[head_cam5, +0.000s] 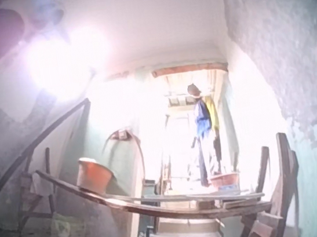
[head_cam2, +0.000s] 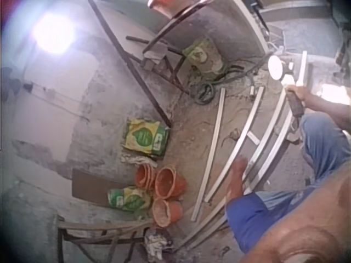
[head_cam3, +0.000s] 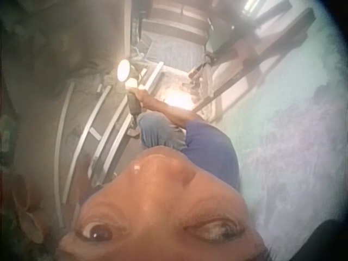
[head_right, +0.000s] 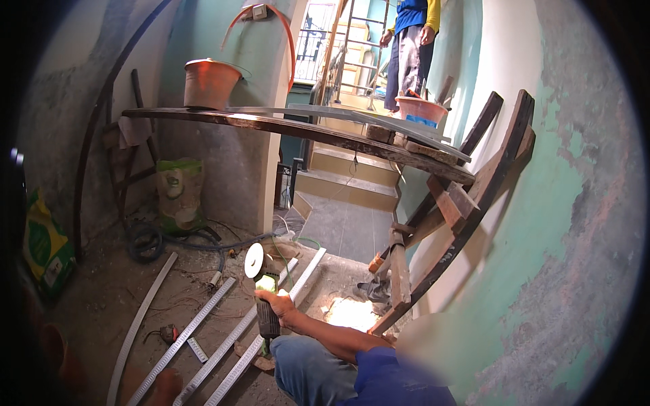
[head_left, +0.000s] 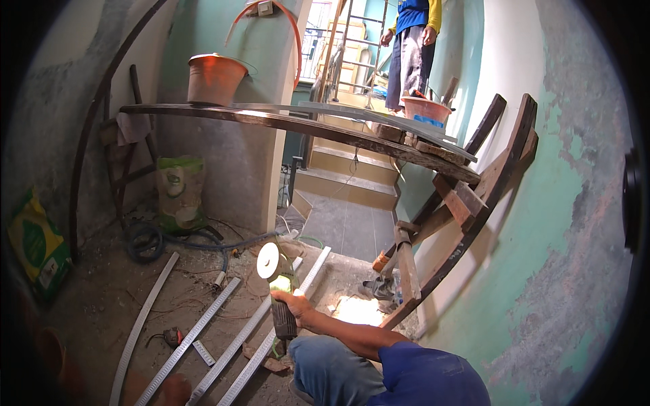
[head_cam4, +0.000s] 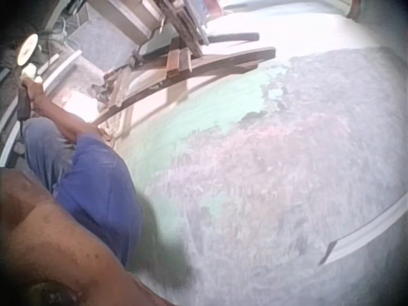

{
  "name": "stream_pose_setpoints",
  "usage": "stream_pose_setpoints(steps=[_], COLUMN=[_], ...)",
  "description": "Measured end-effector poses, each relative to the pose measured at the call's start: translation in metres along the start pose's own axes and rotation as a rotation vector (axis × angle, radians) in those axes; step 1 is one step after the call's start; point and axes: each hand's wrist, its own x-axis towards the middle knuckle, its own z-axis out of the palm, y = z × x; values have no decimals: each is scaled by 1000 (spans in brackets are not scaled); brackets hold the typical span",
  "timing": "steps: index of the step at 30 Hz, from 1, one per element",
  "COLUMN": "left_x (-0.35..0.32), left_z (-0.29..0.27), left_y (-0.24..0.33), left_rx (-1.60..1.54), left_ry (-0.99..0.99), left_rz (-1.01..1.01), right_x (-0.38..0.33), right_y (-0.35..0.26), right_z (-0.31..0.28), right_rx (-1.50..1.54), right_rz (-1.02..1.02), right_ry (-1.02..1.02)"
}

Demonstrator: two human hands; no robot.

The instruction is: The person measures and marks metal profiles with a tape measure and marker, then uses an angle grinder to cut them to size. The person repeats this process for several pieces, stacking the cut profiles on a nearby workbench.

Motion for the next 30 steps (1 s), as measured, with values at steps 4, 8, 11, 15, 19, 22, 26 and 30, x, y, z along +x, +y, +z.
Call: stream_pose_setpoints(steps=[4,8,11,15,19,22,26,30], left_x=[11,10,11,11,5,8,8,7], left_z=[9,-1,-5,-8,-5,-4,-3,1], left_y=[35,49,56,54,43,48,43,40], left_rx=[-53,-39,-19,3,4,30,64,80], left_ry=[-158,-161,-186,-263,-218,-274,-314,-333], left_rz=[-40,-65,-97,-130,-119,-172,-181,-172], right_x=[1,-8,-6,-6,-5,1,0,4], right_y=[4,0,1,1,1,5,7,10], right_z=[-10,0,-2,-3,-2,-12,-7,-11], right_rx=[-5,-22,-37,-59,-60,-53,-70,-84], right_rz=[90,128,173,178,198,227,221,222], right_ry=[20,9,2,-12,-48,-56,-27,-37])
